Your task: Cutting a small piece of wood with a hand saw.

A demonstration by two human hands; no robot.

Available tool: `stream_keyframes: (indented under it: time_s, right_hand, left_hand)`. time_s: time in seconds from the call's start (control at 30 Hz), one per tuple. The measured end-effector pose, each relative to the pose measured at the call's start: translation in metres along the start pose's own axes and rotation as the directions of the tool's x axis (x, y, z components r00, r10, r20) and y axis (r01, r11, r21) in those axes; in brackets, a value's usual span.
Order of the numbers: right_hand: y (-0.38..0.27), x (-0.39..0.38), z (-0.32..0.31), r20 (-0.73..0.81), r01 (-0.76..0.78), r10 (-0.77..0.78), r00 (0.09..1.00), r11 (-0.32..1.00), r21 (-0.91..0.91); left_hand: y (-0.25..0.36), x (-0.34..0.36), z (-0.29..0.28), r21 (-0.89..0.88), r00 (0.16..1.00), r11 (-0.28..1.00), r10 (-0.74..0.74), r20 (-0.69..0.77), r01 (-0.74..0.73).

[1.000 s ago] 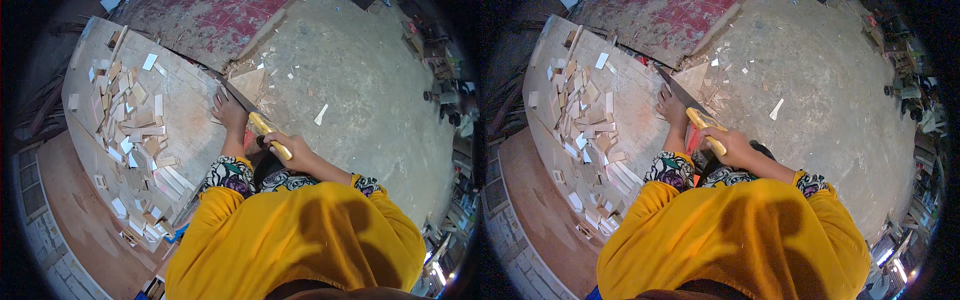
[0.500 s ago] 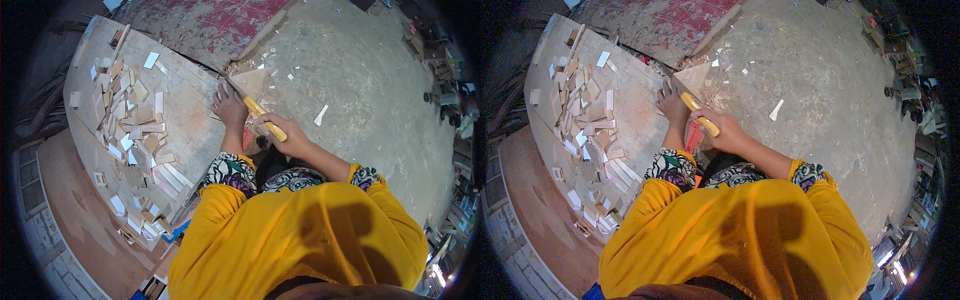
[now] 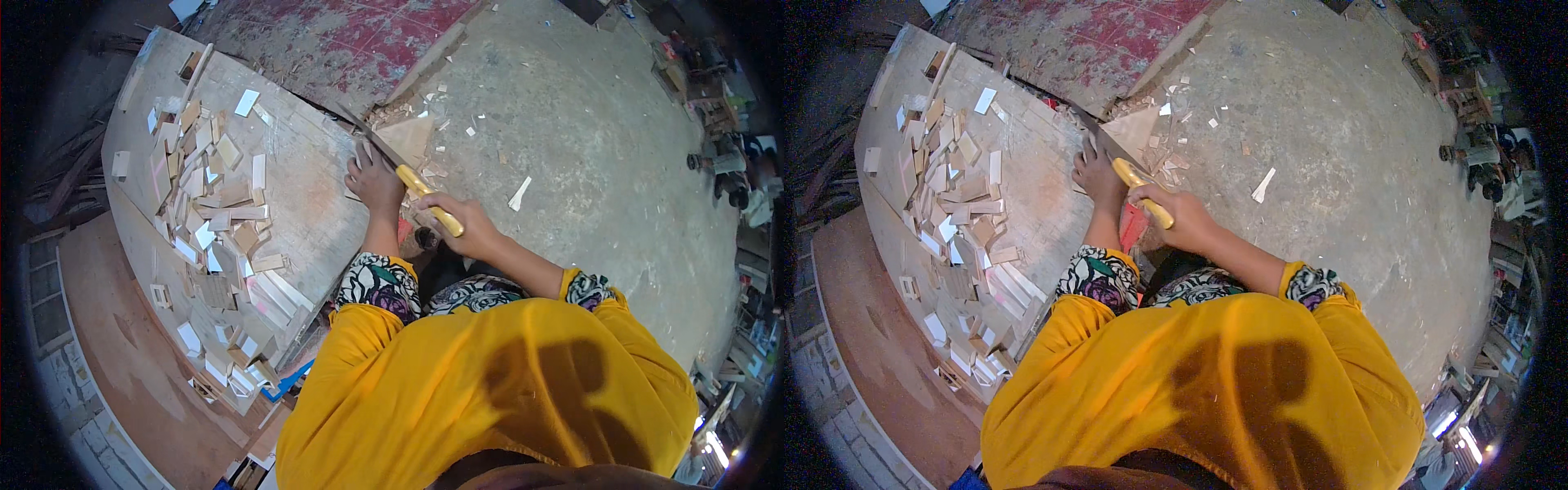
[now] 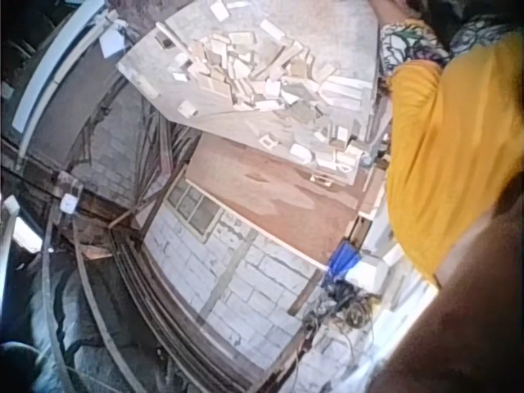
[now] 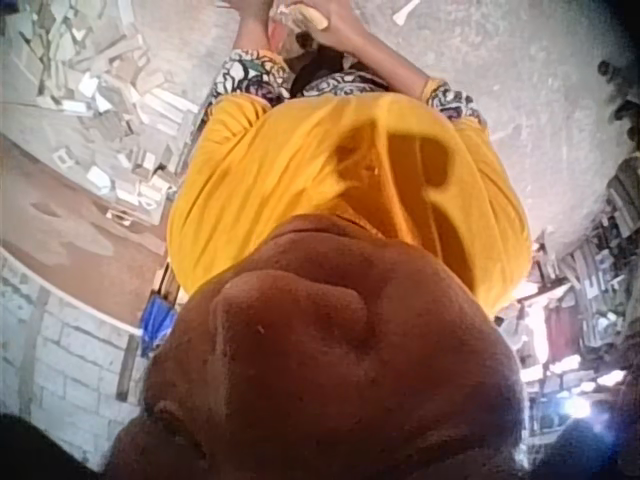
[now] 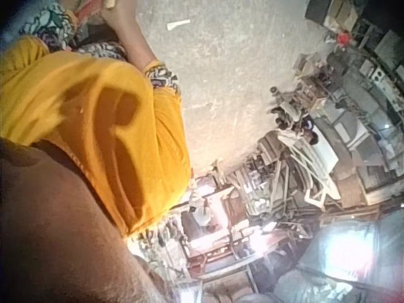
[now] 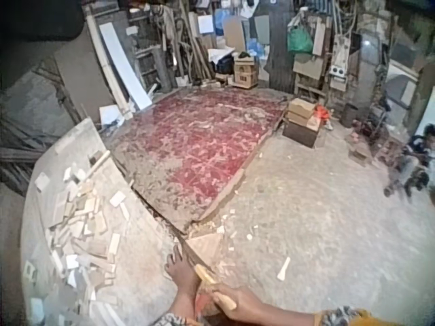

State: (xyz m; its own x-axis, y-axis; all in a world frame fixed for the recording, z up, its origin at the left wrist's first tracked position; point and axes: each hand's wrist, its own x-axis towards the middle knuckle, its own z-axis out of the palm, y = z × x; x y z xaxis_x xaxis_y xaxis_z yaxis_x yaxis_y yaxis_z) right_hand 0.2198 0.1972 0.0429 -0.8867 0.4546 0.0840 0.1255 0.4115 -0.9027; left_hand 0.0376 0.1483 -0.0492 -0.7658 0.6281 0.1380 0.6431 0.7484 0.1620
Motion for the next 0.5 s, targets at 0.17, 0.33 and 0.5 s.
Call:
stream_keyframes:
  time_s: [0.17, 0.33, 0.5]
  right_hand:
    - [-0.006, -0.021, -0.013, 0.053, -0.042, 0.035, 0.998, 0.991, 0.124]
    - [-0.008, -0.025, -0.004, 0.119, -0.074, 0.061, 0.991, 0.992, 0.107]
    - [-0.023, -0.018, -0.007, 0.135, -0.169, 0.146, 0.98, 0.968, 0.184]
  left_hand:
    - [-0.001, -0.027, -0.004, -0.029, 1.0, 1.0, 0.006, 0.005, -0.006]
    - [0.001, -0.029, -0.016, -0.016, 0.997, 0.999, -0.039, 0.067, 0.04]
    - [0.004, -0.012, 0.001, -0.025, 0.969, 0.973, -0.226, 0.095, 0.229]
